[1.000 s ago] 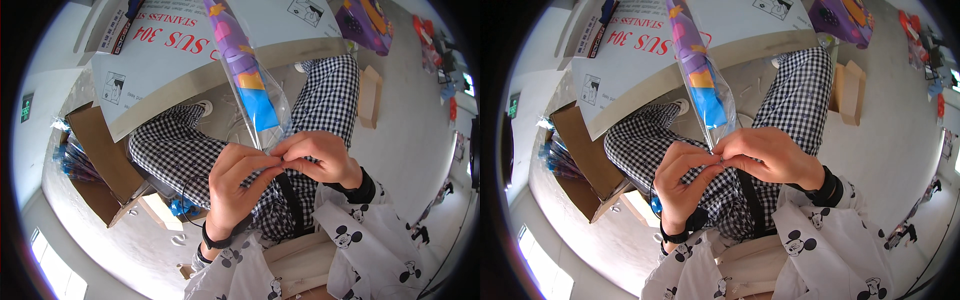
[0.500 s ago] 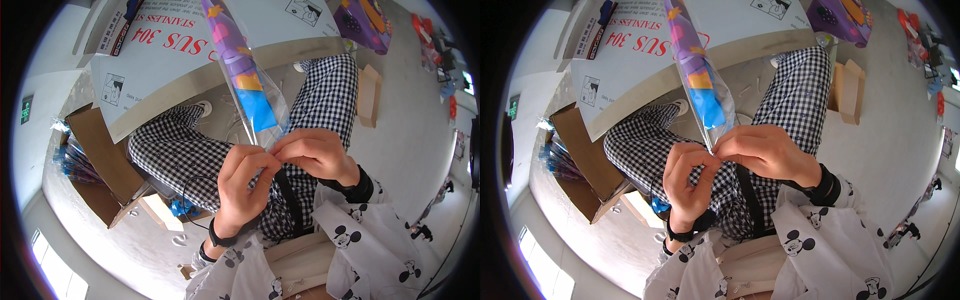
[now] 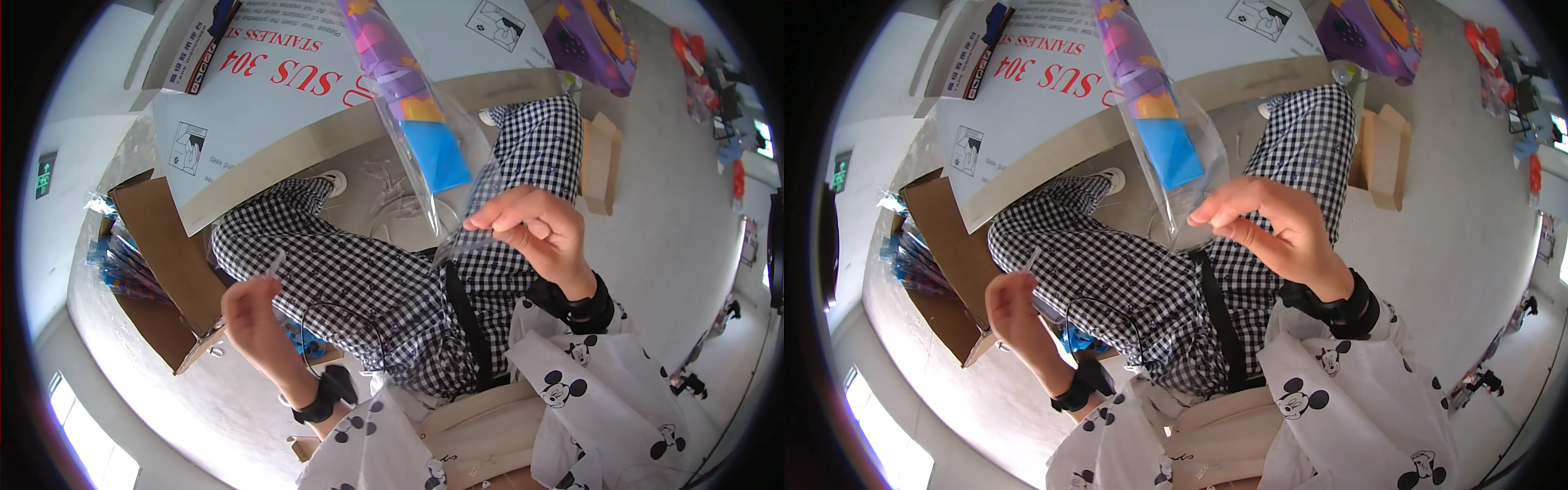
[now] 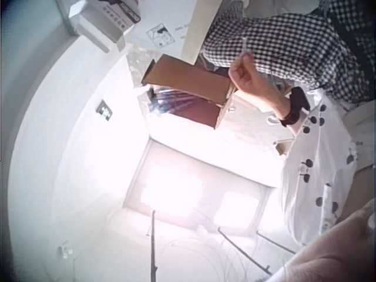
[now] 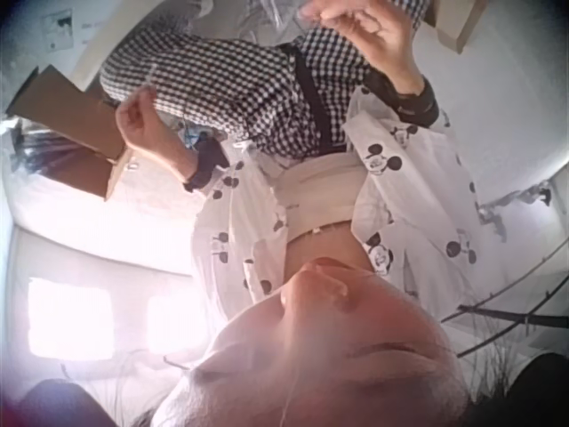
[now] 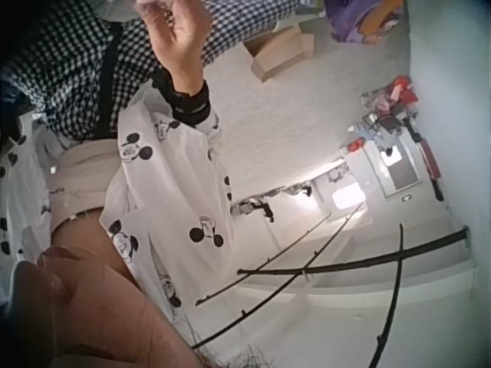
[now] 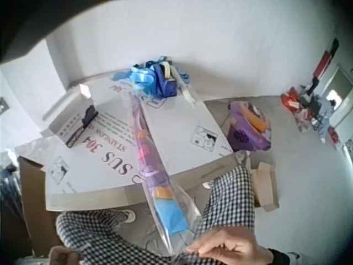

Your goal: Unfolding and assembling a colorful kite by attaching the required parts and string.

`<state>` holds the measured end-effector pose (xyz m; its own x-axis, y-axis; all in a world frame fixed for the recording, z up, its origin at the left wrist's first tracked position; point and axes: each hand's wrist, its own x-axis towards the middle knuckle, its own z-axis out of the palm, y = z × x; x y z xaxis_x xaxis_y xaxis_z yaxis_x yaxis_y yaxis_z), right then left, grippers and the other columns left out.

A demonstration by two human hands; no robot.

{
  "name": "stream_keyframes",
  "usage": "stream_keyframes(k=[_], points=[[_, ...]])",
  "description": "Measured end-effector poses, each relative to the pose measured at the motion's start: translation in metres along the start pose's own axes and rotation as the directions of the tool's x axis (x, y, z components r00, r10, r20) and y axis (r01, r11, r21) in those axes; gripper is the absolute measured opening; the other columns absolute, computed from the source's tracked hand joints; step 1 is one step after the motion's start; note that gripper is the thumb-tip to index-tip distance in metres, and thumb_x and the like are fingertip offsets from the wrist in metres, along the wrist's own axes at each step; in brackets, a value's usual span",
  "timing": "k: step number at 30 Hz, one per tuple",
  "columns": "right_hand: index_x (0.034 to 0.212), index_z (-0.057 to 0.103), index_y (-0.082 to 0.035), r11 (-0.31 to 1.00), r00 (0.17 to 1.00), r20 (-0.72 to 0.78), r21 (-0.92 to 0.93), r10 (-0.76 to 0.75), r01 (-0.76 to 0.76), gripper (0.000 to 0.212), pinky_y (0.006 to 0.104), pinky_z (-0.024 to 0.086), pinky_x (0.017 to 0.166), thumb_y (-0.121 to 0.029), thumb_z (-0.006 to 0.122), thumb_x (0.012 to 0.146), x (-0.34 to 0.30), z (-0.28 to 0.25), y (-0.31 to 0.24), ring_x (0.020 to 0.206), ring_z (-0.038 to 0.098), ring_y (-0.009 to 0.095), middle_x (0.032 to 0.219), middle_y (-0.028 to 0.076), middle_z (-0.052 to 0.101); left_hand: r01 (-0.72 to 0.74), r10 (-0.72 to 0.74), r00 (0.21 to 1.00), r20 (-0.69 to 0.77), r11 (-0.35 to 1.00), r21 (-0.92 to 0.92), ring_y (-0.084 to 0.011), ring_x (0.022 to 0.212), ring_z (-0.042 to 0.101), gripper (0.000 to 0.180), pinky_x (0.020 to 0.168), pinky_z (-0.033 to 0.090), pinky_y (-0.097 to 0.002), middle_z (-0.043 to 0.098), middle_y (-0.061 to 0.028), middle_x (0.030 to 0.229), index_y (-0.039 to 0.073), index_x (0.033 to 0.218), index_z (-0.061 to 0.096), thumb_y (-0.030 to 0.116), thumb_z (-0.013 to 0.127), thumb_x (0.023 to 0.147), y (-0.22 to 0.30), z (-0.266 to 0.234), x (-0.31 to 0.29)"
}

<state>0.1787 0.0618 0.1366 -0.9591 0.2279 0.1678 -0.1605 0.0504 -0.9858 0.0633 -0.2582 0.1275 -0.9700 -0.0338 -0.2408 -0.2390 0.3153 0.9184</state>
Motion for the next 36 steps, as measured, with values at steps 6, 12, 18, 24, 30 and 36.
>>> stream_keyframes(k=[6, 12, 18, 24, 30, 36], points=[[0.091, 0.059, -0.002, 1.0, 0.999, 0.051, -0.005, -0.015, 0.015, 0.006, 0.0295, 0.056, 0.07, 0.0, 0.063, 0.088, 0.003, 0.012, -0.014, 0.085, 0.069, 0.022, 0.096, 0.014, 0.07, -0.252, -0.048, 0.901, 0.431, 0.751, 0.611, -0.0217, 0.083, 0.063, 0.018, 0.062, 0.051, -0.0296, 0.062, -0.013, 0.113, -0.001, 0.091, 0.065, 0.007, 0.074, 0.078, 0.016, 0.057, -0.024], [0.091, 0.058, 0.0, 0.986, 0.999, 0.036, 0.169, -0.001, -0.005, 0.01, 0.036, 0.058, 0.075, 0.006, 0.063, 0.085, 0.004, 0.012, -0.028, 0.088, 0.069, 0.028, 0.096, 0.021, 0.068, -0.368, 0.358, 0.864, 0.353, 0.929, -0.043, -0.0161, 0.069, 0.062, 0.031, 0.059, 0.051, -0.0285, 0.059, -0.0157, 0.109, 0.002, 0.093, 0.059, -0.007, 0.077, 0.069, 0.034, 0.108, -0.051], [0.094, 0.057, 0.002, 0.961, 0.997, 0.073, 0.276, 0.0, -0.021, 0.013, 0.0418, 0.058, 0.081, 0.011, 0.061, 0.085, 0.004, 0.008, -0.038, 0.091, 0.068, 0.03, 0.099, 0.022, 0.064, -0.519, 0.585, 0.787, 0.195, 0.799, -0.303, -0.0223, 0.083, 0.067, 0.042, 0.072, 0.054, -0.0285, 0.062, -0.0208, 0.115, 0.001, 0.099, 0.059, -0.002, 0.084, 0.065, 0.021, 0.119, -0.055], [0.095, 0.055, 0.003, 0.96, 0.999, 0.039, 0.282, -0.016, 0.005, 0.013, 0.0433, 0.058, 0.082, 0.012, 0.059, 0.086, 0.004, 0.002, -0.042, 0.092, 0.067, 0.031, 0.1, 0.023, 0.063, -0.477, 0.556, 0.807, 0.198, 0.813, -0.334, -0.0217, 0.085, 0.067, 0.038, 0.075, 0.054, -0.0294, 0.066, -0.0162, 0.099, 0.0, 0.098, 0.059, -0.005, 0.081, 0.068, 0.018, 0.114, -0.049], [0.095, 0.055, 0.004, 0.967, 0.999, 0.03, 0.255, -0.031, 0.022, 0.012, 0.0435, 0.058, 0.082, 0.01, 0.059, 0.086, 0.007, -0.003, -0.037, 0.093, 0.067, 0.03, 0.099, 0.023, 0.063, -0.334, 0.355, 0.925, 0.136, 0.93, -0.154, -0.0157, 0.08, 0.067, 0.053, 0.078, 0.054, -0.0256, 0.067, -0.0109, 0.083, -0.003, 0.124, 0.048, -0.011, 0.071, 0.077, 0.002, 0.097, -0.038], [0.095, 0.056, 0.003, 0.969, 0.999, 0.034, 0.247, -0.03, 0.021, 0.011, 0.0413, 0.058, 0.081, 0.008, 0.06, 0.086, 0.008, 0.003, -0.035, 0.092, 0.068, 0.029, 0.099, 0.022, 0.064, -0.314, 0.118, 0.874, 0.472, 0.878, 0.361, -0.0115, 0.064, 0.061, 0.052, 0.059, 0.05, -0.0233, 0.07, -0.0094, 0.088, 0.001, 0.131, 0.052, -0.001, 0.069, 0.082, 0.005, 0.09, -0.024]])
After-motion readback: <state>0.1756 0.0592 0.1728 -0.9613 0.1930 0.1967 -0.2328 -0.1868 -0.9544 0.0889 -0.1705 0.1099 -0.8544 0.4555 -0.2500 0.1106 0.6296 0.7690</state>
